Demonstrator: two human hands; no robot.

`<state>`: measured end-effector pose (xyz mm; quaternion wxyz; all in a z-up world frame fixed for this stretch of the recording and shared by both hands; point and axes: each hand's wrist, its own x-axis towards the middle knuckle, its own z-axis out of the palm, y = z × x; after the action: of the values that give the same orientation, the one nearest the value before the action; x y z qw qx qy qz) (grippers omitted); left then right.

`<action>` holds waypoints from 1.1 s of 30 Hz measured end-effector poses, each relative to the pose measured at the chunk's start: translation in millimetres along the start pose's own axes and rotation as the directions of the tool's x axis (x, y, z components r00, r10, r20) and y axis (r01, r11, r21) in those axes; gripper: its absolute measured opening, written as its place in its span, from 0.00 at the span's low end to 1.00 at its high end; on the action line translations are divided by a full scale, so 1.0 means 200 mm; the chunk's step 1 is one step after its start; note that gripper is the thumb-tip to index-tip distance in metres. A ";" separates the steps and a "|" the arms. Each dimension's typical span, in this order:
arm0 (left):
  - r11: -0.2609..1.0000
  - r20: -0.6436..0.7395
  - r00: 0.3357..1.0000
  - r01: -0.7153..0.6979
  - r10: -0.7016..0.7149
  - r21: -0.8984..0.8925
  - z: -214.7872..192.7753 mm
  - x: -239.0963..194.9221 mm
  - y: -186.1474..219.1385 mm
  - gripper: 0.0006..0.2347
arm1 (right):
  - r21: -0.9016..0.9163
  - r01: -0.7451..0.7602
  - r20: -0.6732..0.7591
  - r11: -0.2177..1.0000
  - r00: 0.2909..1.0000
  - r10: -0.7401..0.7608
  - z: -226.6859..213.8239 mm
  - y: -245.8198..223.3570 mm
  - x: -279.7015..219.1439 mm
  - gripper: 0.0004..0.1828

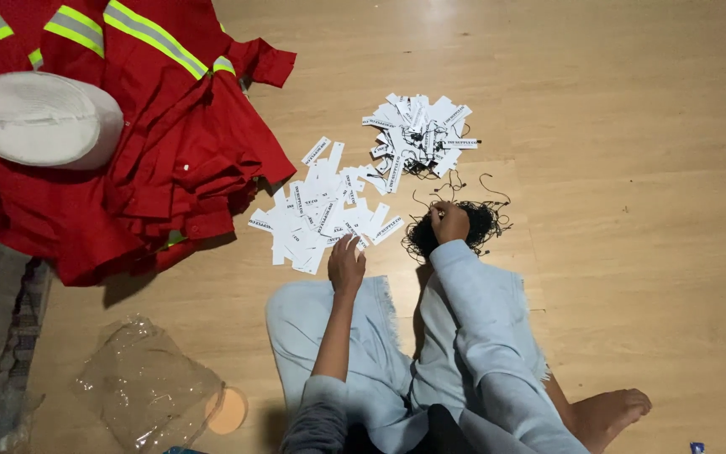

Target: The person is manually attaching small white paper tags to individual black strings while sitting on the floor.

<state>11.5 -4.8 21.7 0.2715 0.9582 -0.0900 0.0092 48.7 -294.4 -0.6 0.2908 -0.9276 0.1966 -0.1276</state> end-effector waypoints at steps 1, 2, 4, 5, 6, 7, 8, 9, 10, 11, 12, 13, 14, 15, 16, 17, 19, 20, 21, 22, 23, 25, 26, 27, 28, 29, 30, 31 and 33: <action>1.000 0.003 1.000 0.002 -0.002 -0.001 0.03 -0.01 -0.01 0.14 | -0.002 -0.001 0.003 1.000 1.000 0.001 0.00 0.01 -0.01 0.06; 0.997 0.004 0.999 -0.055 0.054 0.054 0.06 -0.01 -0.01 0.15 | 0.027 0.016 -0.045 1.000 0.999 -0.015 0.01 0.01 -0.01 0.06; 0.988 0.010 0.994 -0.111 0.111 0.109 0.09 -0.02 -0.01 0.16 | 0.054 0.033 -0.093 0.998 0.995 -0.028 0.00 0.02 -0.01 0.05; 0.983 0.009 0.994 -0.111 0.111 0.147 0.09 -0.01 -0.01 0.13 | 0.099 0.040 -0.121 0.994 0.992 -0.027 0.00 0.02 -0.02 0.05; 0.977 0.009 0.994 -0.109 0.109 0.185 0.09 -0.01 -0.01 0.11 | 0.143 0.047 -0.147 0.989 0.989 -0.026 0.00 0.02 -0.02 0.04; 0.977 0.010 0.994 -0.108 0.108 0.185 0.12 0.00 -0.02 0.11 | 0.142 0.046 -0.146 0.989 0.989 -0.025 0.01 0.03 -0.02 0.04; 0.958 0.023 0.997 -0.083 0.079 0.275 0.14 0.00 -0.03 0.13 | 0.134 0.038 -0.170 0.990 0.985 -0.015 0.03 0.04 -0.01 0.03; 0.930 0.034 0.998 -0.058 0.049 0.364 0.16 0.00 -0.05 0.15 | 0.127 0.030 -0.194 0.991 0.981 -0.005 0.04 0.06 -0.01 0.03; 0.930 0.035 0.998 -0.058 0.048 0.363 0.20 0.01 -0.08 0.15 | 0.126 0.030 -0.193 0.992 0.981 -0.005 0.03 0.04 -0.02 0.03; 0.919 0.044 0.999 -0.044 0.029 0.392 0.24 0.01 -0.11 0.17 | 0.131 0.028 -0.195 0.991 0.981 -0.002 0.01 0.02 -0.03 0.03; 0.907 0.052 0.999 -0.031 0.010 0.420 0.28 0.02 -0.14 0.19 | 0.137 0.027 -0.199 0.990 0.980 0.001 -0.01 0.00 -0.04 0.04; 0.907 0.052 0.999 -0.031 0.010 0.419 0.23 0.01 -0.11 0.19 | 0.136 0.027 -0.199 0.990 0.980 0.000 -0.02 -0.03 -0.05 0.04; 0.941 0.037 0.999 -0.008 -0.005 0.338 0.17 -0.01 -0.08 0.17 | 0.145 0.030 -0.211 0.989 0.977 0.001 -0.03 -0.05 -0.06 0.04; 0.967 0.024 0.999 0.015 -0.022 0.253 0.12 -0.02 -0.05 0.16 | 0.153 0.033 -0.223 0.988 0.975 0.002 -0.05 -0.08 -0.07 0.04; 0.967 0.025 1.000 0.012 -0.019 0.253 0.10 -0.03 -0.04 0.16 | 0.154 0.032 -0.225 0.988 0.974 0.003 -0.08 -0.11 -0.08 0.04; 0.980 -0.005 1.000 0.024 -0.024 0.198 0.08 -0.03 -0.03 0.17 | 0.162 0.043 -0.228 0.986 0.974 -0.005 -0.11 -0.14 -0.10 0.04; 0.989 -0.036 0.999 0.034 -0.029 0.144 0.06 -0.04 -0.03 0.19 | 0.171 0.055 -0.231 0.984 0.973 -0.014 -0.13 -0.15 -0.11 0.04; 0.998 -0.058 0.997 0.057 -0.056 0.003 0.05 -0.04 -0.03 0.22 | 0.179 0.071 -0.231 0.981 0.973 -0.028 -0.11 -0.13 -0.10 0.06; 0.987 -0.075 0.993 0.075 -0.086 -0.139 0.04 -0.04 -0.03 0.25 | 0.187 0.087 -0.231 0.979 0.972 -0.042 -0.10 -0.12 -0.09 0.07; 0.988 -0.077 0.993 0.073 -0.085 -0.139 0.03 -0.05 -0.02 0.25 | 0.187 0.088 -0.233 0.978 0.971 -0.043 -0.07 -0.09 -0.09 0.07; 0.974 -0.056 0.989 0.121 -0.134 -0.194 0.01 -0.06 -0.01 0.26 | 0.192 0.098 -0.232 0.976 0.971 -0.052 -0.05 -0.07 -0.08 0.08; 0.955 -0.036 0.983 0.163 -0.178 -0.249 0.00 -0.06 0.01 0.28 | 0.197 0.113 -0.237 0.974 0.969 -0.064 -0.01 -0.04 -0.06 0.08; 0.959 -0.022 0.979 0.192 -0.201 -0.207 0.00 -0.06 0.01 0.28 | 0.242 0.116 -0.227 0.963 0.972 -0.060 0.01 -0.02 -0.06 0.08; 0.961 -0.009 0.974 0.220 -0.225 -0.165 0.00 -0.06 0.01 0.28 | 0.286 0.118 -0.218 0.951 0.974 -0.056 0.03 0.00 -0.05 0.09; 0.962 -0.011 0.975 0.216 -0.221 -0.165 0.01 -0.05 0.01 0.28 | 0.286 0.119 -0.222 0.951 0.974 -0.056 0.04 0.01 -0.06 0.09; 0.965 -0.011 0.967 0.251 -0.253 -0.071 0.02 -0.05 0.01 0.28 | 0.314 0.113 -0.213 0.943 0.976 -0.046 0.05 0.01 -0.06 0.11; 0.958 -0.013 0.958 0.286 -0.286 0.025 0.03 -0.05 0.01 0.28 | 0.341 0.105 -0.202 0.934 0.979 -0.036 0.06 0.02 -0.06 0.12; 0.958 -0.013 0.959 0.284 -0.284 0.025 0.03 -0.05 0.00 0.28 | 0.341 0.104 -0.204 0.934 0.978 -0.035 0.06 0.02 -0.06 0.12; 0.951 -0.033 0.955 0.295 -0.294 0.090 0.04 -0.05 -0.01 0.26 | 0.342 0.096 -0.190 0.935 0.981 -0.031 0.07 0.03 -0.06 0.11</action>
<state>1.1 -5.5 12.6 0.2255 0.9724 0.0570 -0.0179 40.8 -286.6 -16.0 0.4276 -0.8515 0.1662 -0.2538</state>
